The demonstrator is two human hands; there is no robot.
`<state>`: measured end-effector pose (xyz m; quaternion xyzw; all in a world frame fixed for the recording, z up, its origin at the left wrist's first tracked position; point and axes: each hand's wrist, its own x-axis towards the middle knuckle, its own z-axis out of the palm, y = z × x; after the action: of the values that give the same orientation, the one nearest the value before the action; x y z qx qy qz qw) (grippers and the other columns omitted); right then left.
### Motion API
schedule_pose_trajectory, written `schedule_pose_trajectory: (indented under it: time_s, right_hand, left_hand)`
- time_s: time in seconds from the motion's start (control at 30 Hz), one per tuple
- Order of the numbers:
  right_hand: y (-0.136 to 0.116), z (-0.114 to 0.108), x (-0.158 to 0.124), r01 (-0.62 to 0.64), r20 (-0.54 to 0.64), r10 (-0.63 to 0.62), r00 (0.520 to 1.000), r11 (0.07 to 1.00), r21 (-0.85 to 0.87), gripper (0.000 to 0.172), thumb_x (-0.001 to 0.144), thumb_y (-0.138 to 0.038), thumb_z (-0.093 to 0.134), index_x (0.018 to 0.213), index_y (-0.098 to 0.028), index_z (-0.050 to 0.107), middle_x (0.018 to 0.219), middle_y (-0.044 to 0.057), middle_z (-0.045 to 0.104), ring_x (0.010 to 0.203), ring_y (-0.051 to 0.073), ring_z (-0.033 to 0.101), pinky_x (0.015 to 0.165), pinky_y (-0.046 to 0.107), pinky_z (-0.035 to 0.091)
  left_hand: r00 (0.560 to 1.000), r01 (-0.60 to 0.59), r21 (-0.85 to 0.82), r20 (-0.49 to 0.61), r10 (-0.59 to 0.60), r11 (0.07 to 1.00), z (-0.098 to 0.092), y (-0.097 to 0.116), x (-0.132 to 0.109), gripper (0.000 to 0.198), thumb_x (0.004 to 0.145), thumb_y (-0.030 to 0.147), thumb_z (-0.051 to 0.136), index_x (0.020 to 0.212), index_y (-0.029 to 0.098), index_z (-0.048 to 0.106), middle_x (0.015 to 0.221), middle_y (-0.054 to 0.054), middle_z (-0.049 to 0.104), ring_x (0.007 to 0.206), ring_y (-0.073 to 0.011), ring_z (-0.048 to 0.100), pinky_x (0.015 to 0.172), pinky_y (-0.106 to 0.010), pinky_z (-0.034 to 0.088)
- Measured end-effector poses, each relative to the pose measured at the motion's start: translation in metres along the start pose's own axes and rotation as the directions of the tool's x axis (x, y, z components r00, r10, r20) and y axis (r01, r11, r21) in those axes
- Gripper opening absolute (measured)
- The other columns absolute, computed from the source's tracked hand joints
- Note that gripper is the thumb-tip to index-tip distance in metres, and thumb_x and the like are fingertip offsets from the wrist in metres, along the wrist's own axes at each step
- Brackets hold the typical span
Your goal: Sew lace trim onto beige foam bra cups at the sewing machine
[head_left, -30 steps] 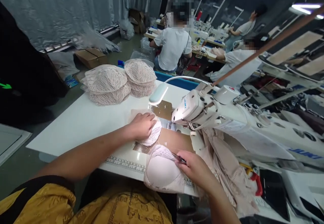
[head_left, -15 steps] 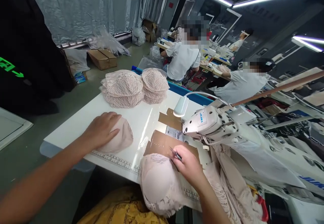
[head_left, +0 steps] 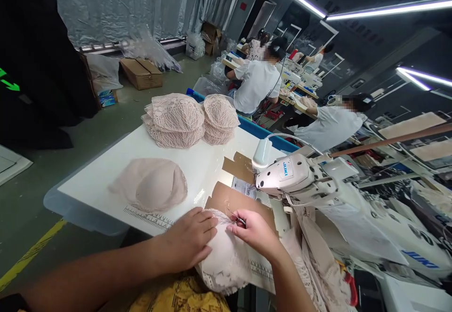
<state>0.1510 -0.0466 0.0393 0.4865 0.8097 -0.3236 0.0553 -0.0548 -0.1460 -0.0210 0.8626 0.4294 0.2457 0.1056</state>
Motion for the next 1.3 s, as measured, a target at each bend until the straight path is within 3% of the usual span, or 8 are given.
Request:
schedule_pose_trajectory:
  time_s: [0.37,0.5,0.7,0.87,0.97,1.07,1.2,1.3]
  right_hand:
    - [-0.026,-0.001,0.005,0.077,-0.241,-0.120,0.963,0.981,-0.181,0.019,0.087,-0.021,0.040,0.070,-0.024,0.034,0.065,-0.002,0.052,0.060,0.015,0.048,0.056,0.026,0.030]
    - [-0.044,0.000,0.014,0.073,-0.312,-0.148,0.938,0.968,-0.239,0.021,0.093,-0.028,0.040,0.072,-0.024,0.040,0.066,-0.002,0.053,0.059,0.015,0.048,0.057,0.026,0.032]
    - [-0.047,-0.004,0.016,0.151,-0.189,-0.197,0.962,0.961,-0.233,0.016,0.089,-0.020,0.045,0.077,-0.022,0.053,0.076,0.001,0.063,0.072,0.017,0.059,0.065,0.028,0.040]
    - [-0.041,-0.010,0.012,0.172,-0.309,-0.171,0.936,0.985,-0.025,0.016,0.092,-0.020,0.041,0.087,-0.022,0.057,0.084,0.003,0.065,0.080,0.019,0.061,0.072,0.031,0.047]
    - [-0.045,-0.014,0.017,0.232,-0.311,-0.181,0.933,0.963,0.134,0.017,0.094,-0.024,0.042,0.098,-0.023,0.058,0.089,0.003,0.066,0.084,0.019,0.063,0.075,0.032,0.050]
    - [-0.053,-0.014,0.032,0.266,-0.296,-0.176,0.939,0.916,0.300,0.020,0.095,-0.031,0.044,0.100,-0.023,0.061,0.094,0.004,0.066,0.080,0.018,0.063,0.069,0.032,0.054]
    - [-0.063,-0.011,0.064,0.387,-0.379,-0.211,0.901,0.786,0.482,0.026,0.093,-0.037,0.049,0.108,-0.021,0.064,0.116,0.009,0.066,0.098,0.022,0.065,0.081,0.037,0.058]
    - [-0.073,-0.016,0.092,0.549,-0.560,-0.279,0.780,0.734,0.399,0.028,0.092,-0.036,0.052,0.111,-0.021,0.065,0.123,0.010,0.065,0.113,0.026,0.061,0.095,0.044,0.053]
  left_hand:
    - [0.983,-0.176,0.149,-0.032,0.182,0.973,0.006,0.007,-0.012,0.037,0.088,0.021,0.053,0.124,0.021,0.058,0.139,-0.006,0.057,0.130,-0.0351,0.046,0.108,-0.056,0.032]
    - [0.998,-0.065,0.099,-0.005,0.066,0.993,0.005,0.010,-0.011,0.041,0.095,0.041,0.048,0.131,0.022,0.055,0.141,-0.007,0.054,0.135,-0.0449,0.038,0.106,-0.065,0.030]
    - [0.994,0.106,0.020,-0.007,-0.105,0.994,-0.011,0.010,-0.008,0.044,0.094,0.049,0.048,0.124,0.019,0.058,0.136,-0.012,0.057,0.135,-0.0449,0.039,0.105,-0.067,0.033]
    - [0.983,0.130,-0.123,-0.112,-0.144,0.984,-0.059,-0.033,-0.023,0.030,0.097,0.033,0.045,0.122,0.024,0.061,0.121,-0.005,0.068,0.128,-0.0252,0.052,0.111,-0.047,0.038]
    - [0.875,0.456,0.075,-0.218,-0.432,0.887,-0.078,-0.080,-0.038,0.045,0.093,0.033,0.047,0.133,0.013,0.053,0.143,-0.017,0.050,0.139,-0.0339,0.036,0.115,-0.056,0.028]
    - [0.812,0.584,0.101,-0.075,-0.579,0.805,-0.088,-0.114,-0.052,0.050,0.084,0.043,0.055,0.124,0.013,0.058,0.148,-0.017,0.045,0.139,-0.0379,0.035,0.112,-0.054,0.032]
    - [0.836,0.545,0.001,0.077,-0.543,0.838,-0.099,-0.114,-0.060,0.023,0.087,0.034,0.049,0.095,0.019,0.064,0.113,-0.010,0.068,0.105,-0.0294,0.063,0.086,-0.037,0.049]
    - [0.835,0.550,-0.053,0.028,-0.549,0.833,-0.116,-0.105,-0.060,0.022,0.088,0.033,0.051,0.103,0.022,0.063,0.093,-0.004,0.071,0.076,-0.0225,0.066,0.063,-0.028,0.047]
